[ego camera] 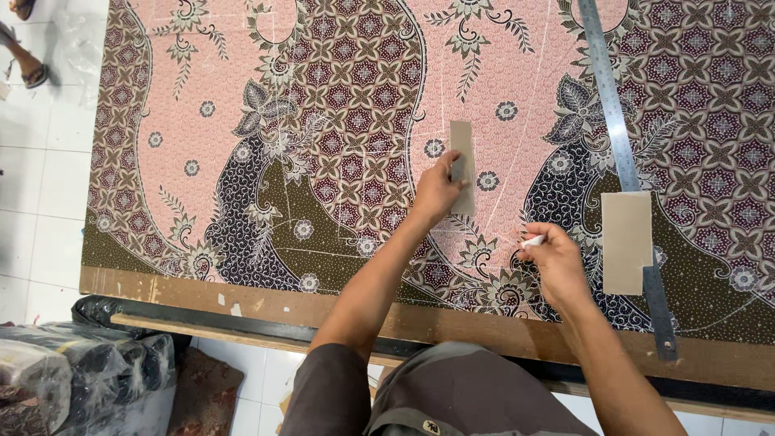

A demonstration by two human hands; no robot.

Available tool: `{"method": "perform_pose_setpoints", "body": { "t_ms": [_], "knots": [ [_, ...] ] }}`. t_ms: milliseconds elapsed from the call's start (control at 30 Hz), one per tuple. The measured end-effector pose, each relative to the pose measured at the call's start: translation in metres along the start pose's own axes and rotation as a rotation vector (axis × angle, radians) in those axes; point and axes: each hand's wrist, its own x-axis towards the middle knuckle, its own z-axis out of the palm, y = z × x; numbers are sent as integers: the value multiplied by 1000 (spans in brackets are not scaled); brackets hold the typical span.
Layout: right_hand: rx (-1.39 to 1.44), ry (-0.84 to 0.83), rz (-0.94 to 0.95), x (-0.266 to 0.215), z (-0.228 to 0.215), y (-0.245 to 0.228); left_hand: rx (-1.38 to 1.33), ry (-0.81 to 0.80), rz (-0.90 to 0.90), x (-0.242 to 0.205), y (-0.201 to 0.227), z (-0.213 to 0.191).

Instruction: The person applies a white substance to a patterned fabric surface using a small rectangular tool. They repeatedly rub the tool over specific areas of the fabric, which is laid out on a large wooden table.

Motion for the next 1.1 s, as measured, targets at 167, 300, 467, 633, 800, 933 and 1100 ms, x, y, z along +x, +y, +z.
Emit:
{"method": "perform_pose_setpoints", "body": {
  "t_ms": [167,300,467,633,800,933,1100],
  "knots": [
    [11,76,59,-10,0,-16,147,-110,-148,1,18,-4],
    [-23,87,9,-6,1,-18,292,-62,-26,1,22,-8],
    [-92,73,-87,11,2,-7,377,-101,44,6,12,-8],
    [-195,58,-151,29,10,-8,368,-106,85,10,4,-8],
    [-276,35,-110,43,26,-18,401,-129,108,12,3,-9],
    [-273,-15,-129,53,39,-24,416,-145,84,10,6,-11],
    [-466,-8,-121,74,53,-32,485,-190,48,11,9,-8]
  ]
}}
